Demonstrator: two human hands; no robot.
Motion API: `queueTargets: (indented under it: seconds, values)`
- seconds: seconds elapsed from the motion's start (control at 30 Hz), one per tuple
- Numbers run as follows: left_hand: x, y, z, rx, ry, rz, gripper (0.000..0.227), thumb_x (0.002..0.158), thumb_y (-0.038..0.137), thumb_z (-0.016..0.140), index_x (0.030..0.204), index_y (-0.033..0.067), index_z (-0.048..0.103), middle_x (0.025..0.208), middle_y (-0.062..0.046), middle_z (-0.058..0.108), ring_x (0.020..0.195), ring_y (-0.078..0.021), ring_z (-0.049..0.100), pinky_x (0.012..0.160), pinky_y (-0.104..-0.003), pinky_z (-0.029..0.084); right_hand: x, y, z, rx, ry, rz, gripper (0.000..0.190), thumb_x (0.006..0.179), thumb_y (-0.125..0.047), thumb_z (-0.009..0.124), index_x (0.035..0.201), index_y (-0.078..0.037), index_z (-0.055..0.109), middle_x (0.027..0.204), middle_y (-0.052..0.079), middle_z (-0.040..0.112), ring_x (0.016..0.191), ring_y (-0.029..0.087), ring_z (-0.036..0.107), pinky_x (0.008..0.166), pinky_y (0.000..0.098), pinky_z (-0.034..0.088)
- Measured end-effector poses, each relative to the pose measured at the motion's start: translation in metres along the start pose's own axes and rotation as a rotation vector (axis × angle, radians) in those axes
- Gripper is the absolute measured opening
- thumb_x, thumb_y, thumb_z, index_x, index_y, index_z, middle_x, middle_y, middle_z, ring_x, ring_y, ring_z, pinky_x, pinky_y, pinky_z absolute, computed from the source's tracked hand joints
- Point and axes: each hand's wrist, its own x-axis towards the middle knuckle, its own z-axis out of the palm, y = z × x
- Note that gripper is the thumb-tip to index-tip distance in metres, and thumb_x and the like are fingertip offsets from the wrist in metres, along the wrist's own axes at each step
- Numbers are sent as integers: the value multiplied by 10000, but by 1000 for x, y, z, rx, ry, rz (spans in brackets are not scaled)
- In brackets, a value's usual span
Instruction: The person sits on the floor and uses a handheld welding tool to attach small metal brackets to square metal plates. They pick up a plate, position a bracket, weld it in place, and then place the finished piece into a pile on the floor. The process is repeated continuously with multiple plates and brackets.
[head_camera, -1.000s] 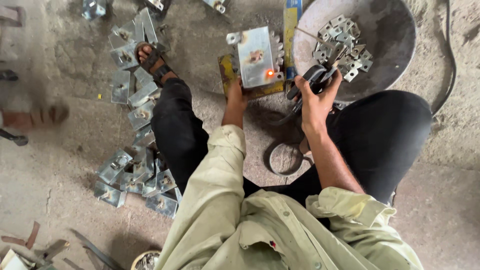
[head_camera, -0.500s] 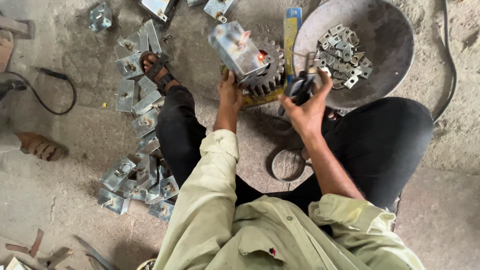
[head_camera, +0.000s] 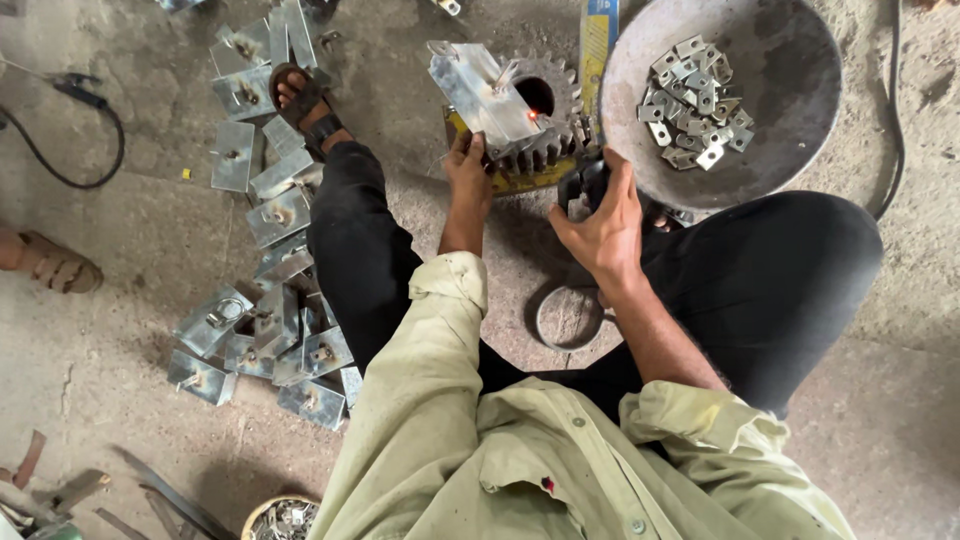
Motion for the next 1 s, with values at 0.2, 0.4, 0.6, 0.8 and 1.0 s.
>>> queueTargets:
  seconds: [0.2,0.4,0.6,0.8,1.0]
  values:
    - [-2,-1,-4,31,42,-11,276,1019,171,626,1281,86,617,1067,-50,694,868,-183,651,677,-353,551,-1,2,4,9,-28,6,899,769,-204,891,1448,59,364,1264,290,582,1107,414,680,986,442,570]
    - [-18,15,13,10,42,-5,269,1037,153,636,1293,73,611,1110,-49,680,920,-181,644,721,-354,556,-1,8,11,41,-53,-2,891,779,-187,878,1462,54,359,1278,288,580,1111,401,690,980,427,582]
    - [-28,22,18,22,-47,29,337,1056,132,628,1384,58,608,1126,-70,668,957,-213,647,743,-404,572,-1,19,22,1,26,-143,881,771,-176,887,1461,7,372,1316,255,580,1182,430,629,1000,465,548]
    - [-40,32,30,14,11,-85,405,999,151,568,1401,149,517,1127,-56,600,892,-202,651,662,-411,601,-3,17,18,8,-41,-28,850,778,-188,872,1455,-12,389,1298,239,580,1186,417,613,994,480,535]
    - [-34,30,29,59,24,-29,365,1013,146,582,1377,134,568,1163,-26,643,956,-171,660,760,-403,589,-3,7,16,-37,-24,-71,780,768,-146,860,1417,-26,443,1262,223,603,1152,415,632,934,470,556]
